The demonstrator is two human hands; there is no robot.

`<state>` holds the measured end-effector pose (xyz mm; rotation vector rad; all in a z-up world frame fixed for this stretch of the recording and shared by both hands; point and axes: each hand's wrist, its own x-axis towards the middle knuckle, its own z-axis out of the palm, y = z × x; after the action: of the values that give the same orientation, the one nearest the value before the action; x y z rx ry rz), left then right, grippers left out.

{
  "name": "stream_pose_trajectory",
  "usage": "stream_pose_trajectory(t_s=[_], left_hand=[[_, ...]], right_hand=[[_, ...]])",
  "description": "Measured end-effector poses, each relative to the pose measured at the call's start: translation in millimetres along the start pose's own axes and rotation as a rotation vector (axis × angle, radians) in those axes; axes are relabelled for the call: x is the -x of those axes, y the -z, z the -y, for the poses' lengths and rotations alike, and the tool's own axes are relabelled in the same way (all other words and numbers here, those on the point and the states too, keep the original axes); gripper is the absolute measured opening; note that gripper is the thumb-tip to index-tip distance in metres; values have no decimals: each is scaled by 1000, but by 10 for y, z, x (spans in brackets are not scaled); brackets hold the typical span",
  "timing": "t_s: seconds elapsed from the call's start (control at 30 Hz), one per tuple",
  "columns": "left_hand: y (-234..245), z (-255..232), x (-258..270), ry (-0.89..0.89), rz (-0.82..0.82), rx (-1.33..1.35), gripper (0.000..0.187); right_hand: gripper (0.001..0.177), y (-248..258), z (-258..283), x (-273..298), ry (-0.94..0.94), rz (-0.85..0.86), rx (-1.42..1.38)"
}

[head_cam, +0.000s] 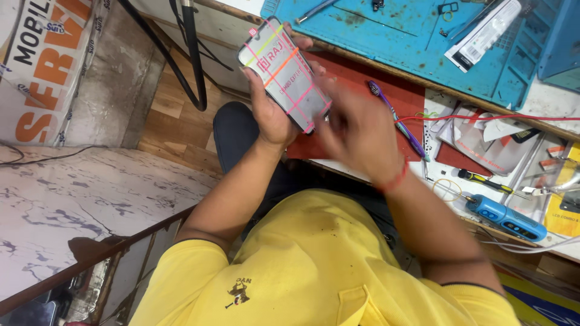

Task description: The person cleans a small circuit board with a toothbrush and applies flux from a tube. They then connect a USB cable to a smartphone and hold the phone while the board remains on the desk.

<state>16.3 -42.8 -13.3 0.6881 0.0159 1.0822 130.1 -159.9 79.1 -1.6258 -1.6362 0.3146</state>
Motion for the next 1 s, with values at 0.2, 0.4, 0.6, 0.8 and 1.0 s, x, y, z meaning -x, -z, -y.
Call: stream_pose_trajectory(t_s=[0.2, 0.4, 0.6, 0.8, 1.0], left_hand=[[130, 79, 80, 38, -195, 21, 74], [281, 217, 133, 6, -118, 78, 72], [133, 170, 51, 16, -184, 19, 71], [87, 138, 13, 5, -213, -31, 69], [130, 169, 100, 16, -218, -37, 68]], right_hand=[[56, -31, -50, -663, 146, -34, 141], [52, -100, -5, -691, 65, 56, 169], [51, -56, 90, -768, -19, 65, 158], [54, -31, 123, -802, -1, 58, 122], [50, -77, 54, -714, 2, 59, 108]])
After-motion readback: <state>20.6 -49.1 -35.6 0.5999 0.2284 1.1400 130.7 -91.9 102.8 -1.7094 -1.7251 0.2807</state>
